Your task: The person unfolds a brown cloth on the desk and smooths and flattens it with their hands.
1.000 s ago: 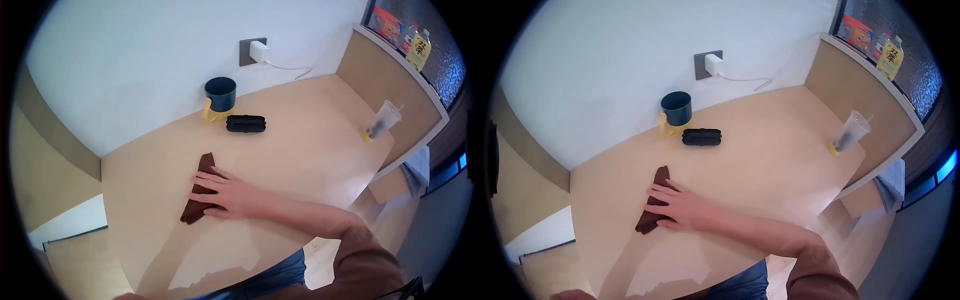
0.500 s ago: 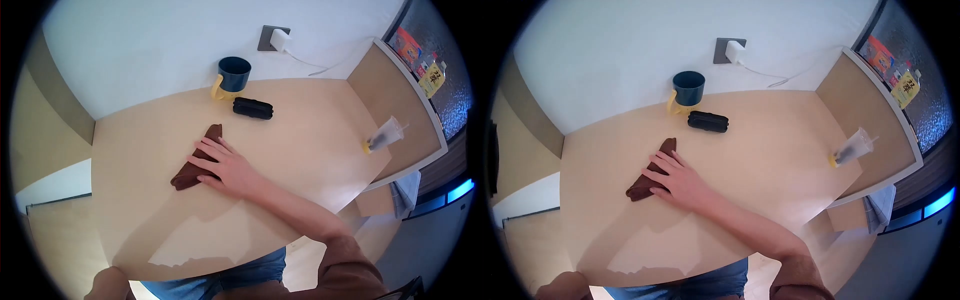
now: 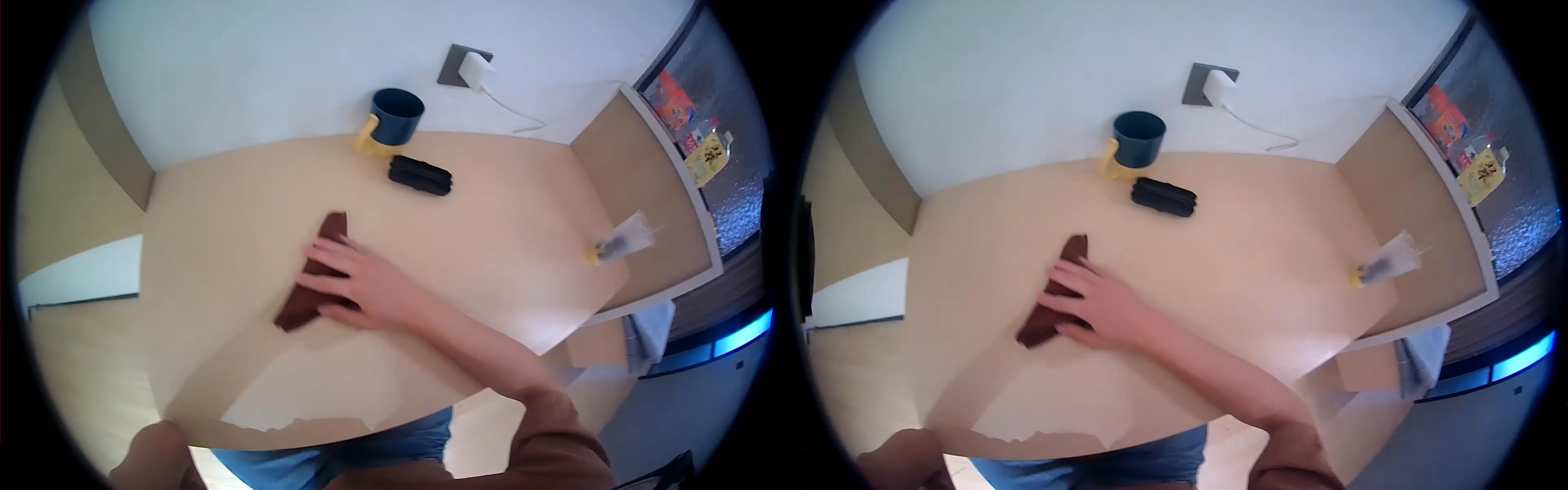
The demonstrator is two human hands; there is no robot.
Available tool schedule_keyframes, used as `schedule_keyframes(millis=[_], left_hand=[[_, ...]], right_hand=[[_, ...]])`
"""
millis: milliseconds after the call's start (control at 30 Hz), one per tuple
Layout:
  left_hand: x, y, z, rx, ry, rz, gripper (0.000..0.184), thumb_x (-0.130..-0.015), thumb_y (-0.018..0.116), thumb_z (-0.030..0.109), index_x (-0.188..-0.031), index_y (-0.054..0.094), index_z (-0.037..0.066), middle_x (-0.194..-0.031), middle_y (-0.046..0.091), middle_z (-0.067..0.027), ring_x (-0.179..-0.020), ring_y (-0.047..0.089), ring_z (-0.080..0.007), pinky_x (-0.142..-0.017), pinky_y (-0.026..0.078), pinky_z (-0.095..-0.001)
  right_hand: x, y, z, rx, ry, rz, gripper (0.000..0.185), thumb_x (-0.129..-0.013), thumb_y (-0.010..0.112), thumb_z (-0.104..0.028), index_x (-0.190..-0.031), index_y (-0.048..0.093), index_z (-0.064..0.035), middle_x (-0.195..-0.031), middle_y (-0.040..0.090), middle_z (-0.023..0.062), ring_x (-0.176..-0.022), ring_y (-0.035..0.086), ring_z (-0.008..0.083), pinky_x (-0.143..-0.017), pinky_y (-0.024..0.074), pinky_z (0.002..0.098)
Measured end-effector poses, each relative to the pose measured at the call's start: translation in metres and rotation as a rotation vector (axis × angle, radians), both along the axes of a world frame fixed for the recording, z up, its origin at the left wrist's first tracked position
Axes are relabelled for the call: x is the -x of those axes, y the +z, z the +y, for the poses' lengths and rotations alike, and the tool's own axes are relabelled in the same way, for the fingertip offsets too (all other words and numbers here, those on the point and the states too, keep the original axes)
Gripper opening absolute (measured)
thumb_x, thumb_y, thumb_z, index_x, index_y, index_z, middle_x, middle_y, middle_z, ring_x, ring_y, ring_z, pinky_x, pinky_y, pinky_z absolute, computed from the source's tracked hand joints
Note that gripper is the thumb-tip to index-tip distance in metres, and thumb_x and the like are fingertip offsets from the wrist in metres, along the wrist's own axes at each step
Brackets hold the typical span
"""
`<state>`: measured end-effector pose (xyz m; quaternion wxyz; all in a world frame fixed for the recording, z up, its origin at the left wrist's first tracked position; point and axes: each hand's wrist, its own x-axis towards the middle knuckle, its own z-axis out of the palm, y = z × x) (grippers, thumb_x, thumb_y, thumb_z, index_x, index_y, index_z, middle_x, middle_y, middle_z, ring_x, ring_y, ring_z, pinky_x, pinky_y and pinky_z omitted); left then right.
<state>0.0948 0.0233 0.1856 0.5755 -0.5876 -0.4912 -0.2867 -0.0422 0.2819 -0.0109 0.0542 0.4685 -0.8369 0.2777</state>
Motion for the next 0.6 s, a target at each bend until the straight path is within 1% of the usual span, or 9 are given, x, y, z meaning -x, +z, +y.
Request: schedule_keyframes(millis=[133,167,267,300,400,467,533,567,600], left_hand=[[0.026,-0.02,-0.031,-0.118,0.003,0.017,0.05,-0.116,0.05,0.033,-0.074,0.045,0.006,-0.065,0.05,-0.0033,-0.054,0.047,-0.0155,-0.048,0.033,-0.0307],[0.04,-0.026,-0.041,-0.163,0.016,0.003,0.052,-0.117,0.05,0.034,-0.073,0.044,0.006,-0.064,0.049,-0.0034,-0.054,0.047,-0.0156,-0.047,0.033,-0.0309],[0.1,-0.052,-0.057,-0.284,0.096,-0.152,0.057,-0.118,0.049,0.036,-0.07,0.044,0.006,-0.061,0.049,-0.0037,-0.052,0.046,-0.0159,-0.046,0.032,-0.0314],[0.121,-0.066,-0.056,-0.321,0.125,-0.237,0.058,-0.118,0.048,0.037,-0.069,0.043,0.006,-0.06,0.049,-0.0038,-0.051,0.046,-0.016,-0.046,0.031,-0.0316],[0.165,-0.128,-0.038,-0.358,0.172,-0.587,0.063,-0.12,0.047,0.039,-0.066,0.042,0.006,-0.058,0.049,-0.004,-0.049,0.045,-0.0163,-0.045,0.03,-0.0321],[0.167,-0.175,-0.025,-0.363,0.195,-0.857,0.055,-0.117,0.05,0.02,-0.065,0.043,0.006,-0.058,0.052,-0.0054,-0.049,0.047,-0.0162,-0.045,0.034,-0.0346],[0.16,-0.205,-0.026,0.027,0.326,-0.825,0.051,-0.114,0.045,0.014,-0.064,0.047,0.006,-0.059,0.055,-0.007,-0.048,0.049,-0.0165,-0.046,0.037,-0.0357],[0.157,-0.207,-0.021,-0.012,0.316,-0.877,0.05,-0.114,0.044,0.014,-0.064,0.049,0.005,-0.058,0.055,-0.0072,-0.048,0.049,-0.0168,-0.047,0.037,-0.0354],[0.154,-0.204,-0.016,-0.046,0.307,-0.925,0.05,-0.113,0.043,0.014,-0.064,0.05,0.005,-0.058,0.055,-0.0074,-0.048,0.05,-0.0171,-0.047,0.038,-0.0352]], right_hand=[[-0.013,-0.005,-0.007,0.017,0.216,-0.054,0.056,-0.103,0.073,-0.032,-0.156,0.061,-0.0193,-0.169,0.047,0.0174,-0.159,0.04,0.0391,-0.132,0.0304,0.058],[-0.017,-0.004,-0.008,-0.021,0.249,-0.066,0.058,-0.104,0.072,-0.037,-0.159,0.059,-0.0224,-0.171,0.045,0.0143,-0.162,0.037,0.0359,-0.134,0.0281,0.0565],[-0.012,0.003,-0.004,-0.063,0.253,-0.075,0.061,-0.104,0.072,-0.043,-0.16,0.057,-0.0256,-0.173,0.043,0.0101,-0.164,0.034,0.0326,-0.134,0.0264,0.0559],[-0.009,0.002,0.0,-0.03,0.159,-0.017,0.059,-0.103,0.072,-0.043,-0.156,0.061,-0.0217,-0.169,0.049,0.0117,-0.162,0.037,0.0324,-0.135,0.0258,0.056],[0.009,0.004,0.017,-0.094,-0.174,0.096,0.058,-0.105,0.069,-0.045,-0.157,0.061,-0.0223,-0.169,0.048,0.0122,-0.162,0.036,0.0323,-0.134,0.0265,0.0564],[0.008,0.005,0.019,-0.151,-0.28,0.047,0.064,-0.105,0.068,-0.045,-0.164,0.053,-0.0214,-0.173,0.043,0.0162,-0.163,0.034,0.0385,-0.133,0.0249,0.062],[-0.012,0.006,0.006,-0.117,-0.264,0.072,0.066,-0.106,0.066,-0.042,-0.165,0.05,-0.0185,-0.172,0.042,0.0204,-0.163,0.033,0.0409,-0.132,0.0242,0.064],[-0.025,0.01,-0.001,-0.12,-0.158,0.096,0.066,-0.107,0.064,-0.04,-0.166,0.048,-0.015,-0.172,0.04,0.0238,-0.163,0.032,0.0425,-0.132,0.0242,0.0651],[-0.035,0.016,-0.008,-0.109,-0.019,0.012,0.064,-0.109,0.062,-0.042,-0.166,0.048,-0.0181,-0.174,0.037,0.021,-0.164,0.032,0.0401,-0.132,0.0228,0.0647]])
